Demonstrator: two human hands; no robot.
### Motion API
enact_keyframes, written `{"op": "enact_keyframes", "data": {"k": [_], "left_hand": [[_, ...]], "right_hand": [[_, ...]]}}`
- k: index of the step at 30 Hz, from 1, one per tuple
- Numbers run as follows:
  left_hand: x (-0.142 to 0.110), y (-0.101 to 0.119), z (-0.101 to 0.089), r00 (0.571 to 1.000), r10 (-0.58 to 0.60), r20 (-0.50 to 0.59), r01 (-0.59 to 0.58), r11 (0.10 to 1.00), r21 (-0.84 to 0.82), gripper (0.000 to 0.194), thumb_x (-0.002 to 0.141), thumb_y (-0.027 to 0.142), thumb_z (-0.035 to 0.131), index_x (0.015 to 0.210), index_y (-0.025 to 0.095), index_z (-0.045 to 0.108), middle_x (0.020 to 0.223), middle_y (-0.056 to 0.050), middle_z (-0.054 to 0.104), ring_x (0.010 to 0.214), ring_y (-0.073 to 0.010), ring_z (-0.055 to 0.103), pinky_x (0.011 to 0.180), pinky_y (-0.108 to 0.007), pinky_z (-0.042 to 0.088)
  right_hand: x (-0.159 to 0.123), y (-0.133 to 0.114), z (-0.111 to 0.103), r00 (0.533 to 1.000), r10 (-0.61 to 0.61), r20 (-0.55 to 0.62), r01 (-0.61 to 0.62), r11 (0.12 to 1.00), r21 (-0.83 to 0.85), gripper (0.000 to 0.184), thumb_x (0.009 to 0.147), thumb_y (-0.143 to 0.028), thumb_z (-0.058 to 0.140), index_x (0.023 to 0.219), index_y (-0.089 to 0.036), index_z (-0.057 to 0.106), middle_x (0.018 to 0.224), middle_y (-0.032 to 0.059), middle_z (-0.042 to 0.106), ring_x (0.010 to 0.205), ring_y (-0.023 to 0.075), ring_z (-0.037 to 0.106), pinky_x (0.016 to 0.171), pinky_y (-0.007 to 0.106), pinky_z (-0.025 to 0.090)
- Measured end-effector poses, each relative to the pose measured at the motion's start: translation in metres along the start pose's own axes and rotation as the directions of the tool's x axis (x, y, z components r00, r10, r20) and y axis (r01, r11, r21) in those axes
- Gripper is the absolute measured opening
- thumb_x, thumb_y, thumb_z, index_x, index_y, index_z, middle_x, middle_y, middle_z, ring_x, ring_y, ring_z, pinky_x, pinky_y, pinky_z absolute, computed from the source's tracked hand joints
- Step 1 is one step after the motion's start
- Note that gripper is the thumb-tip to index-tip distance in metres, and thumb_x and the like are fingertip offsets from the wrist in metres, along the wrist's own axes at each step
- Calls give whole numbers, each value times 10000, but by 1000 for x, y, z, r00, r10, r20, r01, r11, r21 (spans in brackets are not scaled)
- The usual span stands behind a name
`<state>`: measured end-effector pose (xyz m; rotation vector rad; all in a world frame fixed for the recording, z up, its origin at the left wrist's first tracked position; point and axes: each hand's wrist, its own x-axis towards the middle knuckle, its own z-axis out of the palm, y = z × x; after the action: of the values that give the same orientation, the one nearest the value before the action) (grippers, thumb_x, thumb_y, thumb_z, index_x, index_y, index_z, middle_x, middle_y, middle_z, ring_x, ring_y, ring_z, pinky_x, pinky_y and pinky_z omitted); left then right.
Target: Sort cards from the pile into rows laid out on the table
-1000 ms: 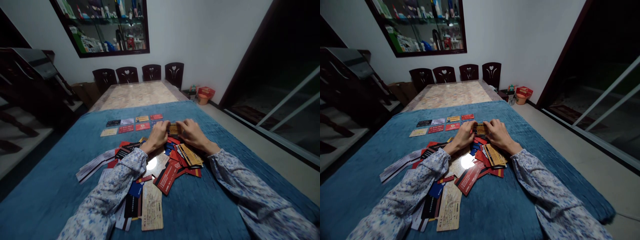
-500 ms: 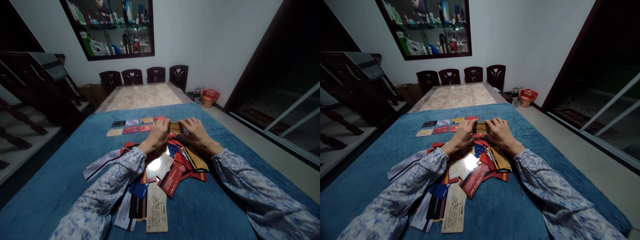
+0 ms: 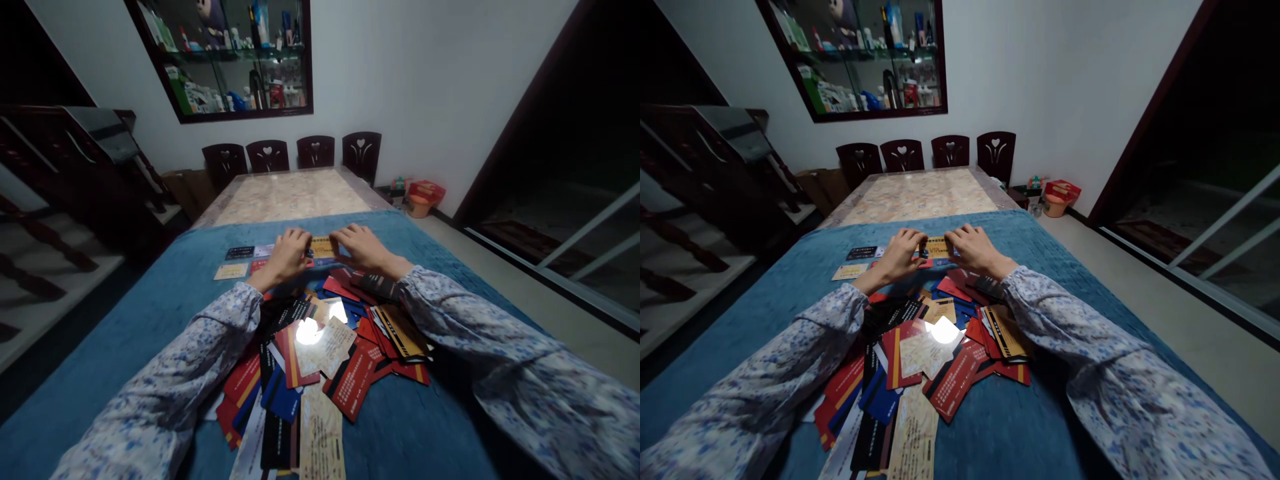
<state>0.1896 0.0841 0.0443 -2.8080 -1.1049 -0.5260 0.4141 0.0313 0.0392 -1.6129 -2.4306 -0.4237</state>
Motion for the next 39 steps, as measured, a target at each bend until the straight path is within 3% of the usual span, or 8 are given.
{"op": "enact_keyframes", "data": {"k": [7,12,19,27,39], "left_hand": [[9,-42,10,996,-67,51,68,998,-15,359,787,167,704,1139,208,648,1273,-130,633,1254,-355,468,975,-496,442],[15,-64,23,989,-127,78,133,989,-65,292,768,155,671,1053,210,686,1224,-130,644,1223,-363,478,981,-541,439],[32,-90,43,960,-205,193,215,976,-36,323,724,215,703,1047,210,707,1225,-119,650,1243,-377,475,986,-527,455],[46,-102,49,911,-278,305,288,958,13,222,712,256,724,929,206,718,1186,-92,683,1256,-386,481,999,-529,459],[52,-108,49,877,-290,382,303,953,29,290,744,276,692,1023,210,734,1140,-80,703,1265,-374,473,1033,-516,443]], "right_hand": [[44,-7,11,997,-3,81,-1,999,40,397,902,-329,649,1276,-198,629,1360,175,596,1165,332,469,797,382,397],[68,-12,22,990,-1,138,-7,998,58,287,908,-299,607,1171,-209,678,1309,168,624,1154,338,477,806,399,416],[93,-9,43,971,32,237,-51,996,74,287,879,-322,652,1148,-238,707,1294,139,657,1167,346,485,840,422,442],[109,-7,56,959,45,280,-81,990,117,239,881,-363,681,1076,-235,734,1234,124,700,1155,331,489,859,421,435],[120,-2,71,928,83,362,-142,980,139,289,881,-394,679,1124,-253,747,1290,97,711,1251,359,511,933,422,441]]}}
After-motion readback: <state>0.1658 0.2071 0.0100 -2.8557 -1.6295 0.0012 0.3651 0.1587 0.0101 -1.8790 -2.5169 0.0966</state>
